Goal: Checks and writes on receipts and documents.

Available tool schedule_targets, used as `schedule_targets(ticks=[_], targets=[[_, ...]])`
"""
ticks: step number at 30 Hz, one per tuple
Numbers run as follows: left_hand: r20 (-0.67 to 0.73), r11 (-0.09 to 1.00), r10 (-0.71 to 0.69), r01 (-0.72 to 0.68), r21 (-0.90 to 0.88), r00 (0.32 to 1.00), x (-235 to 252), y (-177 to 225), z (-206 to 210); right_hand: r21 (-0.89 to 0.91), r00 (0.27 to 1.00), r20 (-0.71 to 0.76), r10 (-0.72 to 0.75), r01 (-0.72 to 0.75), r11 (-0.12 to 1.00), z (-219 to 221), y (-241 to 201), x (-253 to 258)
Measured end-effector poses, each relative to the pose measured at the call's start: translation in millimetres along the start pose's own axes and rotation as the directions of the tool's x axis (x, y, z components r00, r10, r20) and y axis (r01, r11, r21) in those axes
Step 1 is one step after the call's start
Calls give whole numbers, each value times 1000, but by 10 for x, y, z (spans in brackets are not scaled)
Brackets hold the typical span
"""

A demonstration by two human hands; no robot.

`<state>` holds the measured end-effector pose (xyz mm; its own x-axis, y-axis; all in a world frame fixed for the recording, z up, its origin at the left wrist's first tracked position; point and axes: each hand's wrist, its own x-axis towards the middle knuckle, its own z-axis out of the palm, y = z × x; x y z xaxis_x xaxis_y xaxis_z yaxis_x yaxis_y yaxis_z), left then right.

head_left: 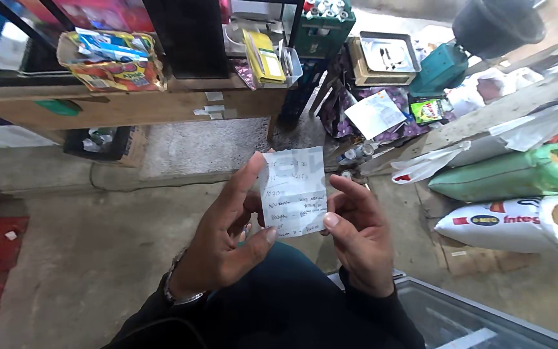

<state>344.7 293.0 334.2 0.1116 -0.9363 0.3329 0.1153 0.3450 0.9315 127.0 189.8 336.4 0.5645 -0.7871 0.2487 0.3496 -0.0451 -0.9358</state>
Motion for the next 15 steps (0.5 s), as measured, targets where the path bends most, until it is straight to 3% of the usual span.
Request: schedule_targets(ticks=[15], targets=[[-72,999,9,-6,37,997,-2,-65,-24,-15,1000,16,-6,6,1000,21,40,101]])
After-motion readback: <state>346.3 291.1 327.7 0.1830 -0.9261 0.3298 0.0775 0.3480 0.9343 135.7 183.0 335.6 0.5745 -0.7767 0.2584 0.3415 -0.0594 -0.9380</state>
